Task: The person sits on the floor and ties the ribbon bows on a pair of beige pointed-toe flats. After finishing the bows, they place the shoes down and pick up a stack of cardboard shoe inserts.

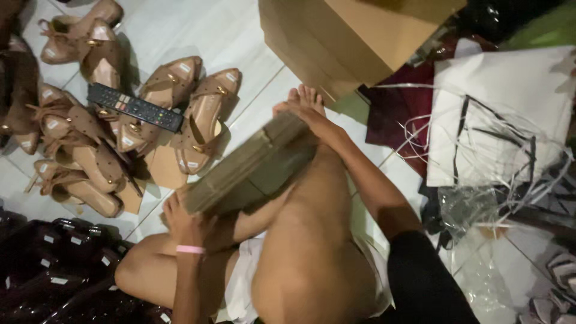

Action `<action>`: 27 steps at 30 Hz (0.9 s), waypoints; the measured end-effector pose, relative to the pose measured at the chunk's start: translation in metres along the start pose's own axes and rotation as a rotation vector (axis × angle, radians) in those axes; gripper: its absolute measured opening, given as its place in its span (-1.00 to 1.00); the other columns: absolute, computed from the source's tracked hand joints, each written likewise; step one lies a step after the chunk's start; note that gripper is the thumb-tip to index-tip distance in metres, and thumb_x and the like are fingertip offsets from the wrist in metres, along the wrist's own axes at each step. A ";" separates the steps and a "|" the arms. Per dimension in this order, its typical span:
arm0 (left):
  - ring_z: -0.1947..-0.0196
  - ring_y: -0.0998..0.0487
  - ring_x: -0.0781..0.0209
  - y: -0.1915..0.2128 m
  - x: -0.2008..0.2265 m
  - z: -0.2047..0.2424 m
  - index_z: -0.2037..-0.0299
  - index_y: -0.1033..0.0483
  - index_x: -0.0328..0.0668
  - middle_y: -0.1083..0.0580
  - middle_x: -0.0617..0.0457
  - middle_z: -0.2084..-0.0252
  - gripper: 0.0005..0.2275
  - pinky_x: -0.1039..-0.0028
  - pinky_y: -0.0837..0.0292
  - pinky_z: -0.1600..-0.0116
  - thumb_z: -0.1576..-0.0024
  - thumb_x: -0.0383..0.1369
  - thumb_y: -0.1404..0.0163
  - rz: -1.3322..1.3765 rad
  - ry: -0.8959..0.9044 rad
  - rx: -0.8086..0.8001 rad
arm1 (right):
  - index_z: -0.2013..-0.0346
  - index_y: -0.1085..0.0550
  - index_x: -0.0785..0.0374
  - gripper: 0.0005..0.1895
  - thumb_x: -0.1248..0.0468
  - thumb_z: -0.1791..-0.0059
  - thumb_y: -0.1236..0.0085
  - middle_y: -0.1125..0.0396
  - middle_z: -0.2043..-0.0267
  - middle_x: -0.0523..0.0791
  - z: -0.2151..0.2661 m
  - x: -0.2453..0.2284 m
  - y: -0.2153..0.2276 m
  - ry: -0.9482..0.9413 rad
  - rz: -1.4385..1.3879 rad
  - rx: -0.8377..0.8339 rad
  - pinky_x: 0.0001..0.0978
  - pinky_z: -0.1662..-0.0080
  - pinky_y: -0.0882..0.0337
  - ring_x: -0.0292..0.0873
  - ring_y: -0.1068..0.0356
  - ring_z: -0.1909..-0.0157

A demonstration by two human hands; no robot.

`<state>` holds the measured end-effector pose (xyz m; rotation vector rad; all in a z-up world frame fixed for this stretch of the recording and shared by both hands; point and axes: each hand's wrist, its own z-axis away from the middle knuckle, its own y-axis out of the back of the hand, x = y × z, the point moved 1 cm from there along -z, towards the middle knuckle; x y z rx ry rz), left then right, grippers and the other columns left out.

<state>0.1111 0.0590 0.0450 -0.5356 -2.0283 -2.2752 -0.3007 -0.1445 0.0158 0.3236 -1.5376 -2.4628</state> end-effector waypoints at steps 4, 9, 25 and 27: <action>-0.29 -0.32 -0.04 0.033 0.024 -0.009 -0.31 -0.41 -0.18 -0.41 -0.02 -0.29 -0.44 0.14 -0.23 -0.38 -0.03 -0.37 -0.15 0.343 0.025 0.019 | -0.10 -0.51 -0.02 -0.70 0.07 -0.24 0.18 0.41 -0.66 0.05 0.019 0.001 0.007 0.077 -0.584 0.005 0.14 -0.48 0.42 0.21 0.52 -0.65; -0.39 -0.34 -0.02 0.107 -0.058 -0.085 -0.42 -0.19 -0.12 -0.32 -0.13 -0.38 -0.26 0.17 -0.32 -0.40 -0.01 -0.44 -0.30 1.437 -0.384 -0.666 | -0.05 -0.49 -0.24 -0.73 0.16 -0.15 0.14 -0.21 -0.38 -0.11 0.036 -0.014 0.006 0.196 -0.740 0.314 -0.06 -0.45 0.04 0.05 -0.06 -0.50; -0.55 0.12 -0.60 -0.054 -0.054 -0.203 -0.27 -0.37 0.30 -0.03 -0.16 -0.65 -0.55 -0.82 0.36 -0.17 -0.16 0.03 0.09 -0.171 -0.350 -0.068 | 0.07 -0.54 -0.10 -0.79 0.08 0.00 -0.17 -0.33 -0.12 -0.13 0.050 -0.028 0.027 0.076 -0.182 0.681 -0.20 -0.26 -0.22 -0.06 -0.23 -0.22; -0.61 0.07 -0.43 -0.072 -0.058 -0.209 -0.28 -0.42 0.41 -0.12 -0.13 -0.60 -0.57 -0.79 0.36 -0.23 -0.16 -0.08 0.04 -0.208 -0.282 -0.043 | 0.23 -0.59 -0.10 -0.95 0.16 -0.09 -0.19 -0.41 -0.03 -0.24 0.038 -0.017 -0.001 0.142 -0.869 0.620 -0.31 -0.30 -0.21 -0.17 -0.25 -0.26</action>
